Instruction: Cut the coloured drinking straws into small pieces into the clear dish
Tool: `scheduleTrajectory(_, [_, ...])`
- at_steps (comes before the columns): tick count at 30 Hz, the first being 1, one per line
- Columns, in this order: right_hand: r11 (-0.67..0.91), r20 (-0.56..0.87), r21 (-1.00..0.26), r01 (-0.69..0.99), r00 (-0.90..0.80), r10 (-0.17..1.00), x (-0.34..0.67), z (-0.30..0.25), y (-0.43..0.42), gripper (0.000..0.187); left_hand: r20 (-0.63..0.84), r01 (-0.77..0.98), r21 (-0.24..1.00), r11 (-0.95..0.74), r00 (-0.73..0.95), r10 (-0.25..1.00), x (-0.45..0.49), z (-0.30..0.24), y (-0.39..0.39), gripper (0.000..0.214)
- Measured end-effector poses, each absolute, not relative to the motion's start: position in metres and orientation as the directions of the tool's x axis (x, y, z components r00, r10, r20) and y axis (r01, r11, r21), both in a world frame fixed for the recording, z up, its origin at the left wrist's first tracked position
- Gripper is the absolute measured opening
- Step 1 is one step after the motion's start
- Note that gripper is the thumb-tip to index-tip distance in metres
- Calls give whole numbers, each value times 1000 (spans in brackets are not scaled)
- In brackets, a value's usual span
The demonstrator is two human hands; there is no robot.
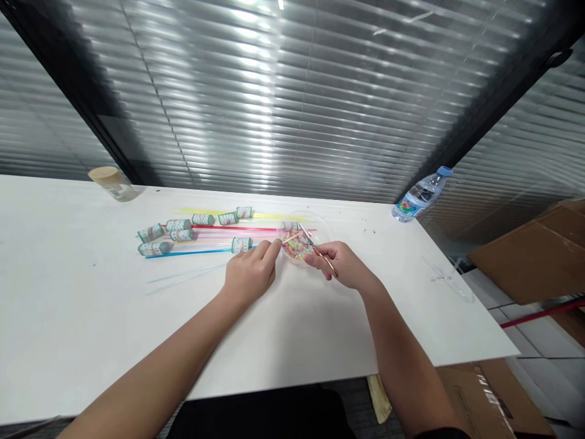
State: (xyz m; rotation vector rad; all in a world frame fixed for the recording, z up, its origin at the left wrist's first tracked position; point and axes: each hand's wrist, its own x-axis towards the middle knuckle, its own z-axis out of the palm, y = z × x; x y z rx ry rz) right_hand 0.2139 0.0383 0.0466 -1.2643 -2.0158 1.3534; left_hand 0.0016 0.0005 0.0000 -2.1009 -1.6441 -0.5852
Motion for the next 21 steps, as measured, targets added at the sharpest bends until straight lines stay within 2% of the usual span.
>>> scheduleTrajectory(3, [118,-148,-883,454,-509,848,214,47,38,54,545,973,-40,-226,211,811,2,0,1,41])
scheduleTrajectory(8, [111,-149,-889,444,-510,847,214,48,38,53,576,968,-77,-238,238,782,1,-2,1,40])
scheduleTrajectory(14, [91,-160,-897,433,-508,846,214,49,38,49,541,973,-32,-228,209,815,0,-2,1,42])
scheduleTrajectory(21, [77,-169,-890,449,-483,859,213,45,40,55,608,973,-12,-231,190,771,3,-4,3,28])
